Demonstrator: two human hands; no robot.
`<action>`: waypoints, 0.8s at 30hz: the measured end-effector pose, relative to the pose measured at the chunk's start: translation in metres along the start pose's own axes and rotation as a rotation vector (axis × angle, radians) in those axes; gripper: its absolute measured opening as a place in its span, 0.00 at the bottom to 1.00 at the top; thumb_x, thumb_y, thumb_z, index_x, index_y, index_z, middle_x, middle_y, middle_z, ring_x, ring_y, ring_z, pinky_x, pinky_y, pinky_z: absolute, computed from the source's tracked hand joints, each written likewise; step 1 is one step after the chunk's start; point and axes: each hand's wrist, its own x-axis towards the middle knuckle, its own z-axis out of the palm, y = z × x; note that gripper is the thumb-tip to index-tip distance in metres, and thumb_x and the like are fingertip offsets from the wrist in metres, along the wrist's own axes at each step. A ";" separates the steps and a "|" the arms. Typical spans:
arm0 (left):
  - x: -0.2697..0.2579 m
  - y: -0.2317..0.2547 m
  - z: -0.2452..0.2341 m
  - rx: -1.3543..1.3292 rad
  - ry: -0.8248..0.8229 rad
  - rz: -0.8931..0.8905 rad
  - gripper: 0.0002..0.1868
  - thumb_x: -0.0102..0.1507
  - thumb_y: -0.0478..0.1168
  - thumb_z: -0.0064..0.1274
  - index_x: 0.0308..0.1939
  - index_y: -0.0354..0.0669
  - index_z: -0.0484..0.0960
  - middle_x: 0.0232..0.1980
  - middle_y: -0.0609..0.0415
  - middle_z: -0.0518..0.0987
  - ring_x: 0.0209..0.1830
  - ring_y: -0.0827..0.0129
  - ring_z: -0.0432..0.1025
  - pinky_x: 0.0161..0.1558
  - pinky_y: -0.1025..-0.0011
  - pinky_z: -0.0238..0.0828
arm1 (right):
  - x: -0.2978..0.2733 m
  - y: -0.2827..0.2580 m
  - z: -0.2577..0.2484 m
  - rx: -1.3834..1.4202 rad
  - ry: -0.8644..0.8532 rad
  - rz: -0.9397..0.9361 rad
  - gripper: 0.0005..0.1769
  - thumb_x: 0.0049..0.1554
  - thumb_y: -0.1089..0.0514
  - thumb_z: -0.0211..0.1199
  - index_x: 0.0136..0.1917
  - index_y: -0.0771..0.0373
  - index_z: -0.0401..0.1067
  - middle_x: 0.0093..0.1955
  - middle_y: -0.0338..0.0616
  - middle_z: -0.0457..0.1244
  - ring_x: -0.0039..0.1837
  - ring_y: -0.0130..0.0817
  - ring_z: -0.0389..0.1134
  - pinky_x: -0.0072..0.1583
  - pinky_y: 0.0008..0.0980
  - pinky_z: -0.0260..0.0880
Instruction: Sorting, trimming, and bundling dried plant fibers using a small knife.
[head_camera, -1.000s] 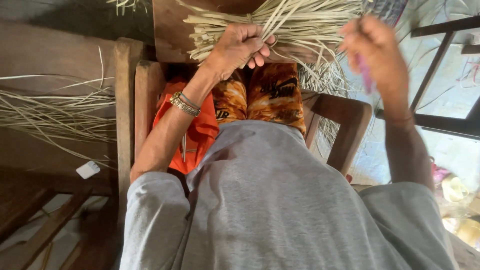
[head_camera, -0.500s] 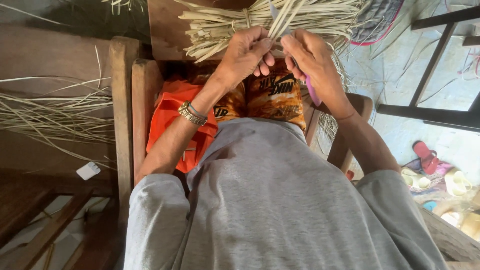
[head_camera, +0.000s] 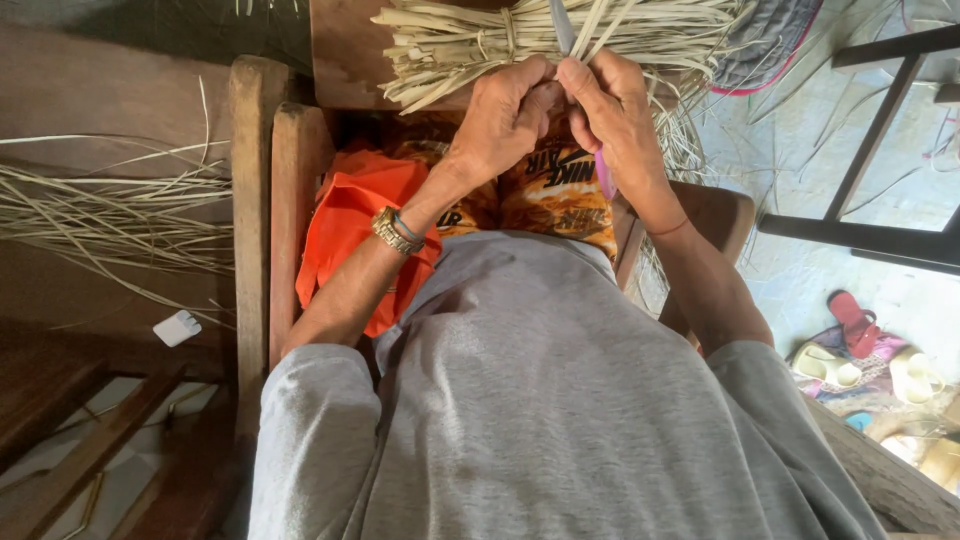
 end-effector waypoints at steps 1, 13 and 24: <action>-0.001 0.000 0.001 0.030 0.022 0.066 0.07 0.58 0.28 0.35 0.25 0.41 0.64 0.17 0.57 0.65 0.14 0.74 0.61 0.18 0.77 0.58 | 0.000 0.004 -0.001 0.033 0.003 -0.011 0.19 0.56 0.46 0.50 0.33 0.61 0.54 0.24 0.33 0.46 0.20 0.17 0.46 0.22 0.15 0.41; -0.016 -0.030 -0.035 0.488 0.221 0.326 0.08 0.51 0.27 0.39 0.21 0.45 0.66 0.18 0.60 0.63 0.17 0.73 0.54 0.19 0.73 0.48 | -0.069 -0.036 0.011 -0.152 -0.207 -0.162 0.16 0.56 0.68 0.42 0.27 0.63 0.55 0.20 0.35 0.47 0.22 0.23 0.46 0.27 0.18 0.47; -0.137 0.057 -0.063 0.757 -0.176 -0.279 0.17 0.60 0.40 0.43 0.17 0.42 0.59 0.13 0.53 0.59 0.12 0.61 0.52 0.17 0.62 0.48 | -0.060 -0.017 0.020 -0.054 -0.181 -0.009 0.18 0.60 0.54 0.46 0.31 0.62 0.54 0.24 0.36 0.48 0.25 0.21 0.44 0.30 0.19 0.43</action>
